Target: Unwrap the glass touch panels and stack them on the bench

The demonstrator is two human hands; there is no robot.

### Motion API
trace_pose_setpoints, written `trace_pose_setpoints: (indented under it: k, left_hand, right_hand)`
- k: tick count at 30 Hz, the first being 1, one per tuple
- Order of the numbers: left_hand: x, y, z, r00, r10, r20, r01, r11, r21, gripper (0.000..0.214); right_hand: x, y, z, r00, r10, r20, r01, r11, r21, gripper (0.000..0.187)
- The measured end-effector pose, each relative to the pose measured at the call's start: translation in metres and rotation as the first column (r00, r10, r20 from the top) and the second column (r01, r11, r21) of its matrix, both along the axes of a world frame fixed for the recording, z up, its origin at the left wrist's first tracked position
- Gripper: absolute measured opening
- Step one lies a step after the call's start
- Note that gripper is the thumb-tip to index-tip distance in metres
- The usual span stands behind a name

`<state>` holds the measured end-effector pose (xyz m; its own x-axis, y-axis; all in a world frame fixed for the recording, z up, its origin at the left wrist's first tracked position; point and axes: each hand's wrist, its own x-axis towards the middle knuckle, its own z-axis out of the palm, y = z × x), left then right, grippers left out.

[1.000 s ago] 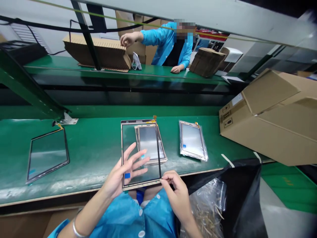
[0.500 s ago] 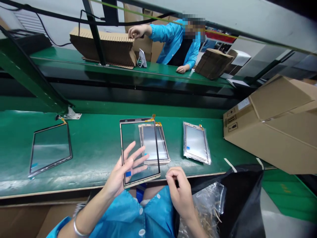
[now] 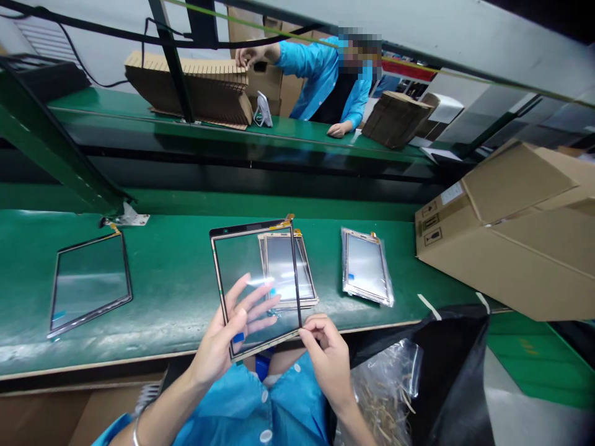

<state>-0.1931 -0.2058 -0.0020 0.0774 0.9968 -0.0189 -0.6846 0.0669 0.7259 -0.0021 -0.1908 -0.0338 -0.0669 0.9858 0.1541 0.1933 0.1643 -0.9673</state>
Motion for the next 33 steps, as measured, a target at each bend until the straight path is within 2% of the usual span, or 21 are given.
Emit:
trace_pose_setpoints:
  k: [3,6,8,10,11,12,13,14,15,16,17,18,19,20,21,22,23,24,26,29,33]
  left_hand:
    - [0.002,0.000,-0.001,1.000,0.015,-0.019,-0.015,1.000,-0.013,0.038]
    - [0.003,0.006,-0.006,0.998,0.026,-0.062,-0.033,0.994,-0.107,0.041]
    - [0.006,0.011,-0.013,0.998,-0.040,-0.043,0.031,0.982,-0.187,0.046]
    - [0.010,0.013,-0.022,0.990,-0.136,0.044,0.143,0.957,-0.252,0.051]
    - [0.013,0.014,-0.026,0.981,-0.168,0.098,0.189,0.943,-0.273,0.054]
    - [0.015,0.013,-0.030,0.972,-0.185,0.147,0.221,0.934,-0.280,0.058]
    - [0.017,0.013,-0.032,0.965,-0.189,0.183,0.235,0.932,-0.275,0.063]
    - [0.018,0.012,-0.034,0.962,-0.186,0.199,0.236,0.935,-0.265,0.065]
    - [0.018,0.011,-0.034,0.965,-0.181,0.192,0.227,0.939,-0.258,0.065]
    - [0.017,0.010,-0.032,0.971,-0.171,0.166,0.210,0.944,-0.254,0.062]
    - [0.015,0.010,-0.030,0.980,-0.154,0.127,0.182,0.950,-0.255,0.060]
    - [0.012,0.010,-0.026,0.988,-0.131,0.084,0.149,0.955,-0.258,0.058]
    - [0.009,0.010,-0.023,0.994,-0.102,0.044,0.110,0.960,-0.259,0.057]
    - [0.007,0.011,-0.019,0.998,-0.069,0.012,0.070,0.965,-0.254,0.057]
    - [0.005,0.012,-0.015,0.999,-0.034,-0.011,0.030,0.969,-0.244,0.056]
    - [0.004,0.012,-0.012,0.999,-0.006,-0.031,-0.002,0.973,-0.233,0.055]
    - [0.004,0.013,-0.009,0.999,0.017,-0.051,-0.028,0.975,-0.222,0.054]
    - [0.005,0.013,-0.007,0.997,0.033,-0.072,-0.048,0.976,-0.213,0.053]
    - [0.009,0.014,-0.005,0.992,0.053,-0.111,-0.074,0.979,-0.190,0.050]
    - [0.015,0.012,-0.004,0.985,0.063,-0.158,-0.088,0.984,-0.155,0.046]
    - [0.020,0.006,-0.006,0.973,0.074,-0.219,-0.102,0.987,-0.122,0.045]
  right_hand:
    - [0.003,-0.004,0.003,0.990,0.027,0.141,-0.045,0.991,0.126,0.013]
    - [0.001,-0.009,0.025,0.960,0.140,0.243,-0.197,0.953,0.229,0.012]
    - [-0.003,-0.002,0.053,0.943,0.303,0.137,-0.325,0.927,0.189,0.012]
    - [-0.004,0.014,0.088,0.905,0.413,-0.098,-0.403,0.909,0.107,0.012]
    - [-0.002,0.026,0.106,0.897,0.392,-0.204,-0.379,0.920,0.103,0.013]
    - [0.003,0.038,0.121,0.909,0.308,-0.282,-0.274,0.949,0.155,0.012]
    - [0.010,0.049,0.132,0.926,0.170,-0.338,-0.081,0.961,0.263,0.011]
    - [0.018,0.059,0.139,0.920,-0.008,-0.392,0.184,0.893,0.412,0.008]
    - [0.027,0.065,0.140,0.865,-0.194,-0.463,0.452,0.703,0.549,0.007]
    - [0.035,0.067,0.134,0.772,-0.338,-0.539,0.635,0.448,0.629,0.007]
    - [0.042,0.065,0.123,0.696,-0.435,-0.572,0.704,0.255,0.663,0.007]
    - [0.047,0.059,0.108,0.673,-0.515,-0.530,0.698,0.207,0.686,0.007]
    - [0.050,0.049,0.088,0.703,-0.576,-0.416,0.657,0.303,0.690,0.007]
    - [0.051,0.036,0.067,0.789,-0.571,-0.227,0.565,0.529,0.633,0.007]
    - [0.049,0.022,0.046,0.874,-0.483,-0.042,0.442,0.758,0.480,0.007]
    - [0.045,0.008,0.027,0.939,-0.340,0.050,0.310,0.900,0.307,0.008]
    - [0.040,-0.005,0.011,0.975,-0.210,0.079,0.195,0.967,0.161,0.009]
    - [0.034,-0.015,-0.001,0.991,-0.117,0.063,0.113,0.991,0.064,0.009]
    - [0.024,-0.027,-0.013,0.999,-0.050,0.009,0.050,0.999,0.009,0.009]
    - [0.019,-0.029,-0.010,0.998,-0.068,-0.010,0.069,0.997,0.032,0.007]
    - [0.026,-0.026,-0.002,0.997,-0.078,0.005,0.078,0.996,0.044,0.008]
